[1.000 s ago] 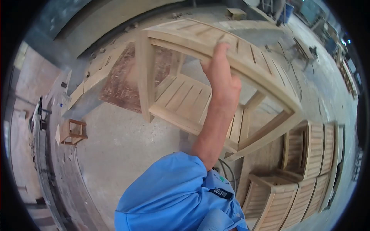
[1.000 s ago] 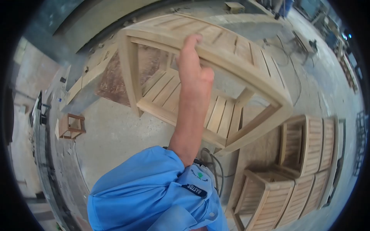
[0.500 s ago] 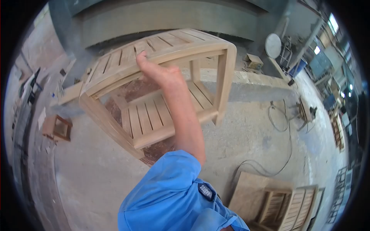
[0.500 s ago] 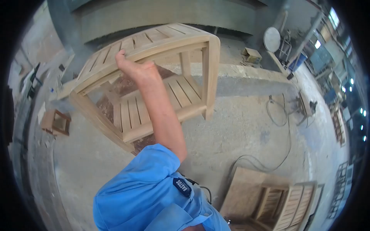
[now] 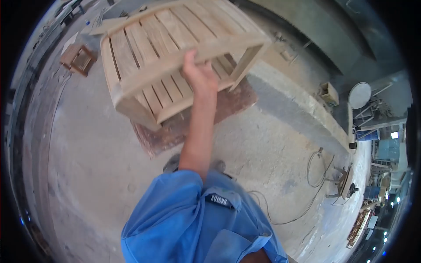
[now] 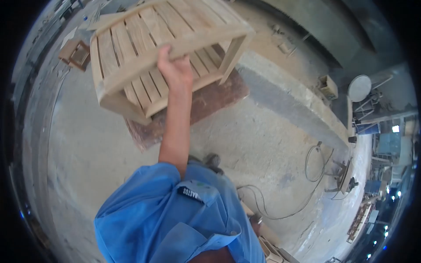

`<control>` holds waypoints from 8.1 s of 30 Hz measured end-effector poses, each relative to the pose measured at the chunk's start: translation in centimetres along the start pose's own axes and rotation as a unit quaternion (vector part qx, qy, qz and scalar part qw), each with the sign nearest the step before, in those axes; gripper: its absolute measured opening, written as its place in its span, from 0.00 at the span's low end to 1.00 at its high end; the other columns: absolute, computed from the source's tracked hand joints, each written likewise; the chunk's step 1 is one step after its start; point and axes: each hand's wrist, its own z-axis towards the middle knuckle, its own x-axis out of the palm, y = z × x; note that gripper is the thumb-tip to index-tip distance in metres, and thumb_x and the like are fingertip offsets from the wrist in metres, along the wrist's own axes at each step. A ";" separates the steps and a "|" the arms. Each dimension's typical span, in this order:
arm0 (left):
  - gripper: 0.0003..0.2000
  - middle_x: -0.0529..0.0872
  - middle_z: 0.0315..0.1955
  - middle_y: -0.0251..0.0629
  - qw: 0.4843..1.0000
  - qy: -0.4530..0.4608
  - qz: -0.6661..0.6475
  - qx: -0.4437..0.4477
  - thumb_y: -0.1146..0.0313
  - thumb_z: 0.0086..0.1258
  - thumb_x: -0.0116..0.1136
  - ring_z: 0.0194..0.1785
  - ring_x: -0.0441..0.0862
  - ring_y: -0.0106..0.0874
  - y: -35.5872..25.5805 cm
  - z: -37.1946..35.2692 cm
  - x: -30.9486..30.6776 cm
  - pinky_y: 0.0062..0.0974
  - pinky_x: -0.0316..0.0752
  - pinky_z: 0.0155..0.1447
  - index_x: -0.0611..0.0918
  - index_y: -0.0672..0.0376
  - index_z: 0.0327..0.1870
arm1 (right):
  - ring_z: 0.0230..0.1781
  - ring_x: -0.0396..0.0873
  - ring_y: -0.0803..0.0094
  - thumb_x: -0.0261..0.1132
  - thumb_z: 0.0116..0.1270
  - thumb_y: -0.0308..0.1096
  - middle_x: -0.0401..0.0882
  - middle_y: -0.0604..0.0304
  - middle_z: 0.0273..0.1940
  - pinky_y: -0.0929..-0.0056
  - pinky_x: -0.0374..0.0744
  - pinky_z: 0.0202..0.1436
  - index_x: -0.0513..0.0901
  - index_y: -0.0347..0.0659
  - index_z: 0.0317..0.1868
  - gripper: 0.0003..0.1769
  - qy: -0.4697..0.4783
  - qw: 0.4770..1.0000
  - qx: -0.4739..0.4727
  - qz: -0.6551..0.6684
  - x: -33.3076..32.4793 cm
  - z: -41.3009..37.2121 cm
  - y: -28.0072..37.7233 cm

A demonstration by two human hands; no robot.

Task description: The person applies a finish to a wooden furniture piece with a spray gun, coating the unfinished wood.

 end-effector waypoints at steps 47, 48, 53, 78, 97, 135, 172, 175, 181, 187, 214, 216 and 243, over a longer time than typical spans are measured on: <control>0.05 0.78 0.16 0.39 0.560 0.309 0.763 0.088 0.76 0.60 0.65 0.21 0.76 0.35 -24.1 -29.0 -15.0 0.31 0.71 0.29 0.85 0.61 0.36 | 0.30 0.77 0.81 0.67 0.70 0.43 0.83 0.65 0.32 0.77 0.77 0.35 0.79 0.42 0.64 0.26 0.142 0.784 -0.605 0.005 20.8 -7.5 49.6; 0.05 0.77 0.16 0.39 0.562 0.284 0.772 0.088 0.76 0.60 0.65 0.21 0.76 0.34 -23.7 -28.8 -15.1 0.31 0.71 0.29 0.85 0.61 0.36 | 0.31 0.78 0.80 0.67 0.70 0.43 0.84 0.64 0.33 0.76 0.78 0.38 0.79 0.41 0.64 0.25 0.122 0.767 -0.630 0.004 21.9 -6.1 51.1; 0.02 0.77 0.16 0.37 0.579 0.201 0.783 0.108 0.75 0.64 0.63 0.20 0.73 0.30 -21.2 -27.4 -15.3 0.29 0.68 0.27 0.85 0.61 0.35 | 0.36 0.83 0.67 0.68 0.67 0.47 0.87 0.53 0.36 0.69 0.80 0.44 0.84 0.40 0.55 0.23 0.108 0.754 -0.647 -0.036 26.8 -1.0 57.3; 0.05 0.87 0.26 0.45 0.582 0.291 0.757 0.064 0.74 0.61 0.66 0.29 0.86 0.41 -22.4 -28.2 -17.1 0.35 0.77 0.37 0.84 0.62 0.38 | 0.44 0.86 0.68 0.68 0.68 0.45 0.88 0.52 0.43 0.70 0.80 0.50 0.81 0.46 0.63 0.25 0.111 0.770 -0.620 -0.099 22.1 -3.0 48.3; 0.06 0.79 0.20 0.41 0.599 0.146 0.780 0.105 0.73 0.64 0.64 0.25 0.78 0.37 -21.7 -28.0 -17.3 0.34 0.72 0.33 0.85 0.61 0.41 | 0.39 0.84 0.48 0.70 0.62 0.53 0.86 0.44 0.34 0.60 0.80 0.46 0.86 0.36 0.44 0.26 0.028 0.763 -0.632 -0.132 29.6 -1.7 62.2; 0.08 0.85 0.23 0.41 0.585 0.297 0.751 0.080 0.77 0.63 0.61 0.26 0.83 0.40 -21.9 -28.0 -17.9 0.36 0.76 0.36 0.85 0.60 0.42 | 0.51 0.84 0.69 0.69 0.68 0.41 0.87 0.51 0.49 0.70 0.79 0.56 0.80 0.38 0.62 0.25 0.023 0.763 -0.644 -0.050 19.8 -5.0 52.0; 0.08 0.85 0.24 0.44 0.579 0.305 0.753 0.064 0.74 0.63 0.63 0.29 0.85 0.42 -19.9 -26.5 -18.5 0.36 0.76 0.37 0.85 0.60 0.43 | 0.50 0.86 0.65 0.69 0.67 0.42 0.88 0.49 0.47 0.69 0.80 0.53 0.82 0.44 0.62 0.24 -0.018 0.817 -0.565 -0.113 17.5 -3.9 54.0; 0.11 0.87 0.26 0.45 0.576 0.322 0.751 0.038 0.74 0.60 0.67 0.31 0.85 0.41 -19.8 -26.4 -18.4 0.36 0.77 0.38 0.85 0.61 0.44 | 0.53 0.85 0.66 0.70 0.67 0.42 0.87 0.48 0.49 0.69 0.78 0.56 0.81 0.42 0.62 0.25 -0.044 0.790 -0.599 -0.124 16.0 -2.3 51.1; 0.11 0.87 0.27 0.46 0.561 0.357 0.747 0.023 0.74 0.60 0.67 0.30 0.86 0.42 -19.6 -25.5 -17.2 0.36 0.77 0.38 0.85 0.62 0.44 | 0.55 0.84 0.66 0.69 0.67 0.42 0.86 0.48 0.52 0.69 0.78 0.58 0.81 0.39 0.61 0.26 -0.050 0.777 -0.622 -0.078 15.1 -3.4 50.5; 0.10 0.87 0.28 0.45 0.556 0.330 0.763 0.018 0.75 0.62 0.65 0.31 0.86 0.42 -20.0 -25.7 -16.6 0.36 0.77 0.38 0.85 0.61 0.45 | 0.50 0.84 0.68 0.69 0.68 0.42 0.87 0.48 0.50 0.69 0.78 0.54 0.81 0.40 0.62 0.25 -0.047 0.793 -0.602 -0.080 15.4 -1.1 49.4; 0.10 0.83 0.24 0.43 0.493 0.128 0.860 -0.035 0.72 0.66 0.66 0.32 0.80 0.40 -16.4 -25.5 -13.8 0.36 0.76 0.40 0.86 0.57 0.47 | 0.34 0.85 0.60 0.69 0.64 0.52 0.86 0.50 0.34 0.66 0.80 0.41 0.84 0.38 0.54 0.28 0.321 0.717 -0.595 -0.172 34.6 0.0 60.5; 0.10 0.83 0.25 0.43 0.494 0.144 0.857 -0.030 0.72 0.66 0.65 0.32 0.81 0.40 -15.9 -25.0 -13.4 0.37 0.76 0.41 0.86 0.58 0.47 | 0.31 0.83 0.68 0.69 0.65 0.50 0.85 0.55 0.35 0.71 0.79 0.36 0.83 0.38 0.56 0.27 0.394 0.743 -0.521 -0.146 33.8 0.9 58.6; 0.11 0.84 0.26 0.37 0.518 0.263 0.814 -0.010 0.78 0.65 0.60 0.31 0.81 0.34 -31.0 -26.1 -22.6 0.30 0.75 0.39 0.86 0.57 0.46 | 0.28 0.84 0.76 0.66 0.71 0.44 0.86 0.61 0.30 0.75 0.74 0.21 0.83 0.42 0.41 0.13 -0.108 0.760 -0.508 0.392 12.5 -7.9 50.7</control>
